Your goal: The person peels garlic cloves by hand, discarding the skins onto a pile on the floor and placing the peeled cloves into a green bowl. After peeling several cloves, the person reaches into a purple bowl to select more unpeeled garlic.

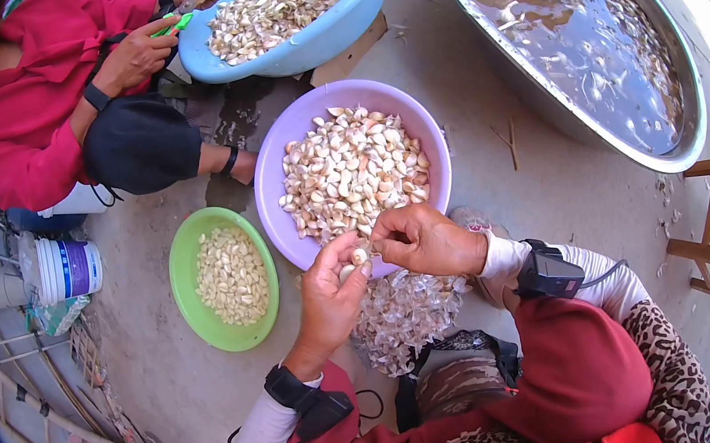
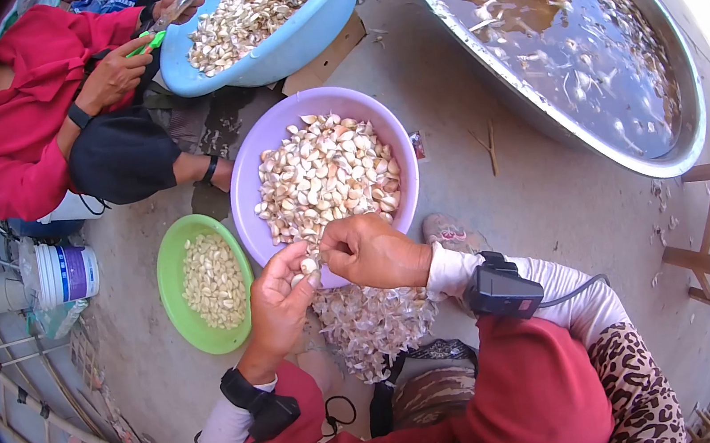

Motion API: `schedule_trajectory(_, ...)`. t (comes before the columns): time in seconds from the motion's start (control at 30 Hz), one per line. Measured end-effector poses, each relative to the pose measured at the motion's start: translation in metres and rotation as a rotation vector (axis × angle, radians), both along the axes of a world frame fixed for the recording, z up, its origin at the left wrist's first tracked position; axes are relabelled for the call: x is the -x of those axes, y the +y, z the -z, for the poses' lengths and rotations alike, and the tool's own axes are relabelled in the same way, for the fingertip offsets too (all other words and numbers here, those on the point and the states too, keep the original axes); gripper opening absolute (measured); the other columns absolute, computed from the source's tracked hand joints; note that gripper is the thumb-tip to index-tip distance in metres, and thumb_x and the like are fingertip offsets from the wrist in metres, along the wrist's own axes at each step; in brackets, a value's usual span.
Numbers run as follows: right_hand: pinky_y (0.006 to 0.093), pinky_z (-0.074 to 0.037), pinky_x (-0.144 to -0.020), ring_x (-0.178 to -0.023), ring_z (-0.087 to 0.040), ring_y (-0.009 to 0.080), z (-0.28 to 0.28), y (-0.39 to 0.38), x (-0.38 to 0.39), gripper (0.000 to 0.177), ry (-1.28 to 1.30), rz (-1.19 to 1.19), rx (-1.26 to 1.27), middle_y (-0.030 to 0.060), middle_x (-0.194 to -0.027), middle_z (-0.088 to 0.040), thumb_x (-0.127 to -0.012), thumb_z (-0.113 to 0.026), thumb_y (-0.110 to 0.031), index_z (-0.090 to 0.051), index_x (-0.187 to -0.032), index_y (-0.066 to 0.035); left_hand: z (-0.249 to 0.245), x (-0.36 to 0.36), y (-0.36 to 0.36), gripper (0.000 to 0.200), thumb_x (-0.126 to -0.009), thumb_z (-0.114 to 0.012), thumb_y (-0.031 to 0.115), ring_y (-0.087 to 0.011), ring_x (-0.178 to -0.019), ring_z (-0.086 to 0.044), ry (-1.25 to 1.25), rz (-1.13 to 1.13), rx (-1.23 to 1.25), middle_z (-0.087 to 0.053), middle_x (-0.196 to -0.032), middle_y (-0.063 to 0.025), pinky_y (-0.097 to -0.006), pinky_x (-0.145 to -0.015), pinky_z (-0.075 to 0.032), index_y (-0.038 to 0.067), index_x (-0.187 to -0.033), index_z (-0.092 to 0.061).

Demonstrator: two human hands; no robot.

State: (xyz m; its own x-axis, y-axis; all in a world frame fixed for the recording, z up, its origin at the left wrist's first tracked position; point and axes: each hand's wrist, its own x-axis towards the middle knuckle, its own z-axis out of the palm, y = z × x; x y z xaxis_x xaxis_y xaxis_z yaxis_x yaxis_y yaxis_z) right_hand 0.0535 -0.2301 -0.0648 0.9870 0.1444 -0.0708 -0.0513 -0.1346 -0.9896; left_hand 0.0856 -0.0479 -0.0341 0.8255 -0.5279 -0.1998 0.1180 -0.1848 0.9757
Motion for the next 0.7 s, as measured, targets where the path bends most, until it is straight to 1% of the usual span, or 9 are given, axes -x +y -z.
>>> schedule_trajectory(0.03,0.0240,-0.044,-0.060,-0.068,-0.052,0.0061,0.000,-0.001,0.000,0.007,0.020,-0.005,0.000,0.0014,-0.072,-0.059,-0.087,-0.057,-0.006,-0.060,-0.087,0.001,-0.002,0.000,-0.001,0.033,-0.086,-0.055,-0.003,-0.0081,-0.088,-0.054,0.090,-0.031,0.070,-0.055,-0.096,-0.0029,-0.0225,-0.077,-0.045,-0.003,-0.118,-0.049)
schedule_trajectory(0.13,0.0229,-0.046,-0.064,-0.073,-0.053,0.0059,0.004,0.001,0.000,0.008,0.003,-0.021,-0.143,0.0012,-0.079,-0.060,-0.088,-0.058,-0.006,-0.060,-0.093,0.000,0.004,-0.001,0.002,0.033,-0.086,-0.057,-0.002,-0.0067,-0.087,-0.053,0.111,-0.036,0.090,-0.056,-0.096,-0.0037,-0.0204,-0.074,-0.045,-0.003,-0.117,-0.048)
schedule_trajectory(0.23,0.0228,-0.046,-0.067,-0.077,-0.054,0.0063,-0.011,0.001,0.001,0.011,0.063,-0.045,-0.246,0.0012,-0.082,-0.061,-0.088,-0.058,-0.006,-0.060,-0.098,0.000,0.005,-0.003,0.007,0.029,-0.086,-0.057,-0.001,-0.0065,-0.086,-0.054,0.165,0.006,0.026,-0.058,-0.096,-0.0030,-0.0203,-0.075,-0.045,-0.004,-0.114,-0.051)
schedule_trajectory(0.33,0.0229,-0.046,-0.067,-0.077,-0.055,0.0067,-0.013,-0.001,0.000,0.012,0.002,-0.033,-0.184,0.0022,-0.082,-0.061,-0.088,-0.058,-0.005,-0.060,-0.099,0.000,-0.004,-0.002,0.000,0.029,-0.086,-0.058,0.000,-0.0045,-0.078,-0.053,0.222,0.022,0.024,-0.058,-0.092,-0.0002,-0.0181,-0.070,-0.044,-0.002,-0.114,-0.053)
schedule_trajectory(0.43,0.0232,-0.046,-0.066,-0.076,-0.055,0.0067,-0.009,-0.001,0.001,0.010,-0.018,-0.019,-0.127,0.0021,-0.081,-0.061,-0.088,-0.058,-0.005,-0.061,-0.096,0.000,-0.007,0.000,-0.001,0.027,-0.086,-0.058,0.000,-0.0041,-0.077,-0.053,0.263,0.010,0.042,-0.058,-0.092,-0.0005,-0.0184,-0.069,-0.044,-0.002,-0.113,-0.054)
schedule_trajectory(0.53,0.0312,-0.046,-0.056,-0.061,-0.060,0.0174,-0.005,0.003,0.000,0.005,-0.147,0.066,-0.076,0.0104,-0.068,-0.061,-0.083,-0.061,-0.007,-0.060,-0.084,-0.002,-0.004,0.000,0.000,0.028,-0.086,-0.058,0.002,-0.0044,-0.075,-0.052,0.238,0.014,0.026,-0.058,-0.092,-0.0004,-0.0181,-0.066,-0.043,-0.002,-0.114,-0.054)
schedule_trajectory(0.63,0.0280,-0.047,-0.062,-0.069,-0.058,0.0137,-0.009,-0.001,0.000,0.005,-0.128,-0.015,0.034,0.0079,-0.075,-0.061,-0.086,-0.059,-0.005,-0.058,-0.088,0.000,-0.008,-0.002,-0.001,0.028,-0.088,-0.058,0.007,-0.0061,-0.073,-0.052,0.251,0.017,0.003,-0.059,-0.090,-0.0016,-0.0188,-0.063,-0.042,-0.002,-0.115,-0.054)
schedule_trajectory(0.7,0.0290,-0.046,-0.061,-0.067,-0.058,0.0156,-0.008,-0.001,0.000,0.005,-0.162,-0.011,0.046,0.0091,-0.073,-0.060,-0.085,-0.060,-0.005,-0.058,-0.086,-0.001,-0.007,-0.002,0.000,0.027,-0.090,-0.056,0.010,-0.0076,-0.073,-0.052,0.394,-0.037,0.087,-0.058,-0.090,-0.0025,-0.0196,-0.061,-0.041,-0.002,-0.115,-0.053)
